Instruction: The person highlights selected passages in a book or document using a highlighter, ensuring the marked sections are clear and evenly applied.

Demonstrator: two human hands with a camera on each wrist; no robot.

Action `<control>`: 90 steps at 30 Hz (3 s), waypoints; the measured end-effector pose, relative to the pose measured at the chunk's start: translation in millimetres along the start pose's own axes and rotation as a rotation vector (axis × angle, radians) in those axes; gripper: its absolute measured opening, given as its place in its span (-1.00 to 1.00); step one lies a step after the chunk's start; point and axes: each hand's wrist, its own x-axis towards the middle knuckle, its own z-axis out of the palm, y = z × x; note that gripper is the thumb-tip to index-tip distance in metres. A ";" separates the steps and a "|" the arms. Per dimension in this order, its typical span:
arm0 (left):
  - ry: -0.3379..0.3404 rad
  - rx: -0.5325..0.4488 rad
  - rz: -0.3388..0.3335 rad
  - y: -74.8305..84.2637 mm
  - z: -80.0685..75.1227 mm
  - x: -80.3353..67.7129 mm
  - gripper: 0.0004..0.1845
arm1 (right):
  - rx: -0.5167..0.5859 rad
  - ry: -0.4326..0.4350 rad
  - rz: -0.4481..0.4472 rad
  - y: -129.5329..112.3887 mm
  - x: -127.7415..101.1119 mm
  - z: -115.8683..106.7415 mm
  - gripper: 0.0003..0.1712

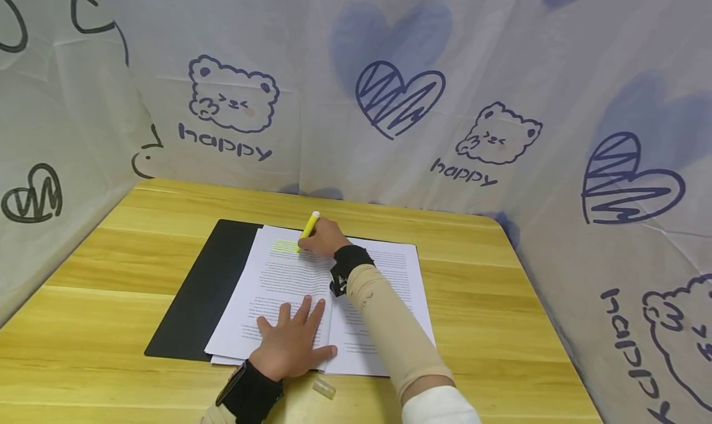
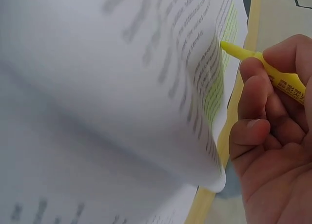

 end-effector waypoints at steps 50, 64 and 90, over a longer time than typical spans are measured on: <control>0.010 -0.058 0.044 -3.3 4.9 0.4 0.04 | 0.605 0.420 0.084 47.9 -170.2 -16.5 -0.76; 0.171 -0.157 0.475 2.1 -9.6 -17.5 -0.61 | 0.887 0.575 0.246 86.1 -233.2 -2.3 -0.75; 0.243 -0.536 0.419 16.6 -1.1 -17.9 -0.64 | 0.830 0.584 0.279 82.0 -235.4 -3.7 -0.56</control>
